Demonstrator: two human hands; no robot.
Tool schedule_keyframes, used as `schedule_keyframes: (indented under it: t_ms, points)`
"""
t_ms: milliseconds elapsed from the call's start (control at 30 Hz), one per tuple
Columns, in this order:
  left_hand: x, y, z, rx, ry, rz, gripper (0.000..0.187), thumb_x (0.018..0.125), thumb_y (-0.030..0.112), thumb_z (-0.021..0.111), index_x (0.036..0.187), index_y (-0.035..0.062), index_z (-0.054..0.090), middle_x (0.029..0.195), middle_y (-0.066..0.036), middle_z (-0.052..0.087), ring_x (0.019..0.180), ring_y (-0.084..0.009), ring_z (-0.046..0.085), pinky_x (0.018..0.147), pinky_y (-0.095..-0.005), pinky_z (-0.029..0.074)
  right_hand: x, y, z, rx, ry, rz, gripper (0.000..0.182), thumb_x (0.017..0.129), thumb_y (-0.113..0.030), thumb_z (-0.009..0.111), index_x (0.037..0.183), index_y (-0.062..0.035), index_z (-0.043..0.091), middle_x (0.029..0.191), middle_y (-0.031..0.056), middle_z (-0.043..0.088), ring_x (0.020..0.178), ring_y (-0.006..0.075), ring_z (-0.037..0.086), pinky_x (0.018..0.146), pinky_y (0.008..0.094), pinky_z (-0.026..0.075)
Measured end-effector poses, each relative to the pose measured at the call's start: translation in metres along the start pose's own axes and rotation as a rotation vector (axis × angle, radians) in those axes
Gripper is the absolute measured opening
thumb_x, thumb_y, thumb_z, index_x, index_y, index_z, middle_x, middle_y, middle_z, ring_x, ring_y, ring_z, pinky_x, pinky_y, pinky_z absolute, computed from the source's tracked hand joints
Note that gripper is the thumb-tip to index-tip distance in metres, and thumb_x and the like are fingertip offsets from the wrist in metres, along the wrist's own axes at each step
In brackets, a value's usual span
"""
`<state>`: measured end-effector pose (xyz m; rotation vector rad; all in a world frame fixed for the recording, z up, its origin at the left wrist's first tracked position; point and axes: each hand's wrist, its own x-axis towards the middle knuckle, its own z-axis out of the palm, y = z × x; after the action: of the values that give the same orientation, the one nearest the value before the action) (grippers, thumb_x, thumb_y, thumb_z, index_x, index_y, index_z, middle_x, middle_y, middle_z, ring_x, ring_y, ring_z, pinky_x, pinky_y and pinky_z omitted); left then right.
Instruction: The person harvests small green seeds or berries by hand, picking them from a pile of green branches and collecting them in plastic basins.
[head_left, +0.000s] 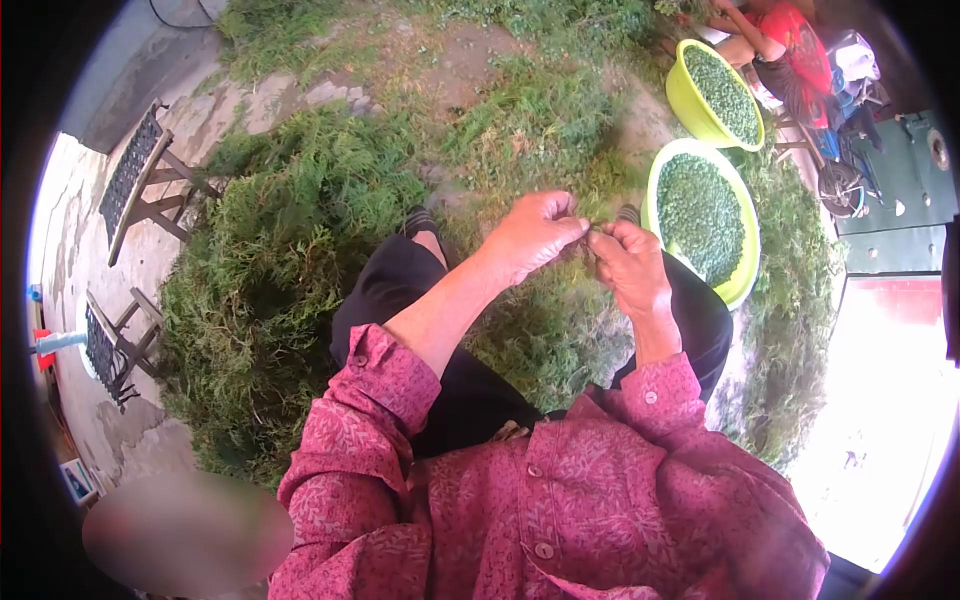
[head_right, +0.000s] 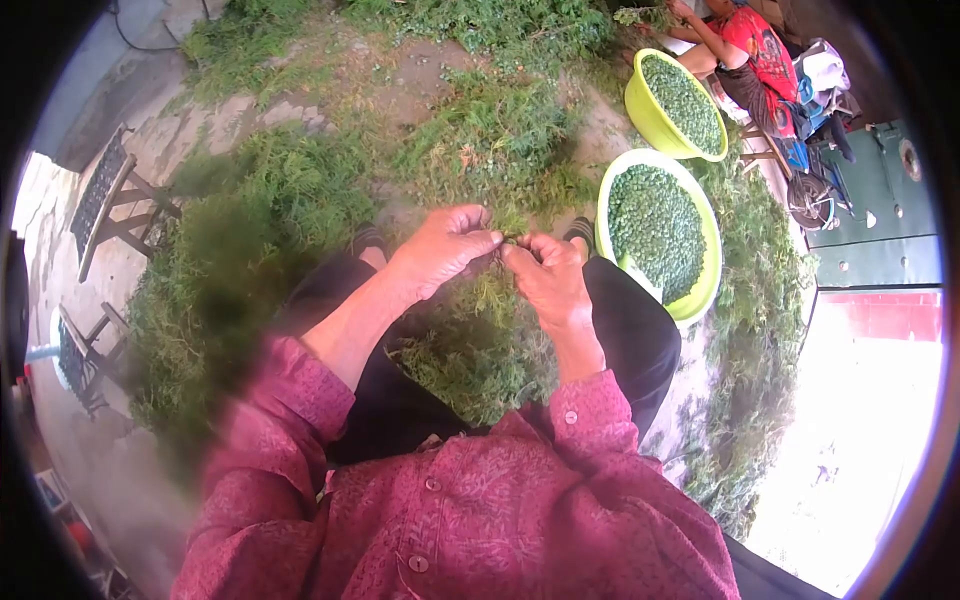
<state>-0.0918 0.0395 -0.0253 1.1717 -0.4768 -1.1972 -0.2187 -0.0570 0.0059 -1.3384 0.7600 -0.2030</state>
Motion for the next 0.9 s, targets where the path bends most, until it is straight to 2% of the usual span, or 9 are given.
schedule_keyframes:
  t_ms: [67, 167, 267, 333, 433, 500, 633, 700, 900]
  points:
    - [-0.002, 0.002, 0.0, 0.106, -0.007, 0.011, 0.013, 0.082, 0.012, 0.058, 0.074, 0.005, 0.052, 0.064, 0.0, 0.05, 0.056, -0.0067, 0.046, 0.046, -0.0217, 0.035, 0.005, 0.009, -0.001, -0.662, 0.173, -0.36, 0.013, 0.075, -0.014, 0.061, 0.075, -0.0011, 0.058, 0.06, 0.0067, 0.056, 0.046, 0.0186, 0.046, 0.049, 0.0318, 0.04]
    - [-0.005, 0.005, -0.001, 0.225, -0.046, -0.013, 0.012, 0.082, 0.013, 0.059, 0.075, 0.0046, 0.054, 0.063, 0.0, 0.05, 0.055, -0.0064, 0.046, 0.046, -0.0221, 0.035, 0.006, 0.013, 0.003, -1.096, 0.312, -0.407, 0.015, 0.071, -0.015, 0.058, 0.077, -0.0017, 0.06, 0.068, 0.0161, 0.06, 0.056, 0.0314, 0.055, 0.061, 0.0398, 0.045]
    - [-0.004, 0.0, -0.004, 0.27, -0.087, -0.096, 0.013, 0.079, 0.016, 0.06, 0.078, 0.0034, 0.056, 0.064, -0.003, 0.054, 0.055, -0.0135, 0.05, 0.048, -0.0272, 0.039, 0.023, 0.028, -0.036, -1.063, 0.375, -0.449, 0.012, 0.072, -0.015, 0.055, 0.077, -0.0048, 0.061, 0.074, 0.0185, 0.061, 0.065, 0.0332, 0.06, 0.064, 0.0407, 0.046]
    - [-0.003, -0.012, -0.009, 1.002, -0.056, 0.344, 0.018, 0.074, 0.019, 0.062, 0.082, 0.0029, 0.058, 0.067, -0.01, 0.058, 0.065, -0.025, 0.057, 0.058, -0.0357, 0.044, 0.027, 0.02, -0.074, -1.223, 0.531, -0.428, 0.012, 0.073, -0.016, 0.054, 0.078, -0.0065, 0.061, 0.073, 0.0186, 0.061, 0.067, 0.0329, 0.061, 0.065, 0.0403, 0.047]
    - [-0.015, -0.005, 0.0, 1.293, -0.386, 0.014, 0.027, 0.07, 0.022, 0.063, 0.09, 0.0042, 0.059, 0.077, -0.015, 0.06, 0.08, -0.033, 0.058, 0.07, -0.042, 0.046, 0.066, 0.029, -0.201, -1.285, 0.748, -0.391, 0.024, 0.076, -0.026, 0.055, 0.093, -0.0102, 0.061, 0.075, 0.0186, 0.061, 0.071, 0.0328, 0.061, 0.069, 0.0405, 0.047]
    - [-0.016, -0.006, 0.0, 1.387, -0.308, -0.036, 0.029, 0.071, 0.023, 0.062, 0.093, 0.0046, 0.059, 0.08, -0.015, 0.06, 0.083, -0.0323, 0.058, 0.073, -0.0421, 0.046, 0.065, 0.006, -0.235, -1.654, 1.043, -0.261, 0.039, 0.076, -0.033, 0.057, 0.105, -0.0073, 0.059, 0.083, 0.0187, 0.063, 0.082, 0.0322, 0.06, 0.076, 0.0397, 0.046]
    - [-0.014, 0.016, -0.006, 1.365, -0.071, -0.06, 0.032, 0.076, 0.027, 0.06, 0.099, 0.0051, 0.057, 0.089, -0.017, 0.061, 0.089, -0.0327, 0.058, 0.078, -0.0427, 0.045, 0.057, -0.011, -0.26, -1.693, 1.048, -0.338, 0.049, 0.074, -0.038, 0.06, 0.108, -0.0028, 0.058, 0.092, 0.0197, 0.063, 0.09, 0.032, 0.059, 0.082, 0.0386, 0.044]
    - [-0.013, 0.024, -0.008, 1.303, -0.002, -0.025, 0.033, 0.077, 0.031, 0.059, 0.098, 0.0047, 0.057, 0.091, -0.018, 0.061, 0.09, -0.0339, 0.057, 0.077, -0.0435, 0.045, 0.046, -0.014, -0.245, -1.413, 0.711, -0.031, 0.048, 0.072, -0.037, 0.063, 0.102, 0.0009, 0.06, 0.093, 0.0211, 0.063, 0.088, 0.0319, 0.059, 0.081, 0.0377, 0.045]
    - [-0.016, 0.038, -0.014, 1.256, 0.141, 0.028, 0.033, 0.077, 0.033, 0.059, 0.095, 0.0047, 0.058, 0.088, -0.017, 0.062, 0.086, -0.0343, 0.059, 0.075, -0.0431, 0.046, 0.035, 0.011, -0.227, -1.335, 0.462, 0.033, 0.037, 0.073, -0.033, 0.062, 0.093, -0.0017, 0.064, 0.09, 0.0175, 0.064, 0.085, 0.0293, 0.062, 0.077, 0.0349, 0.046]
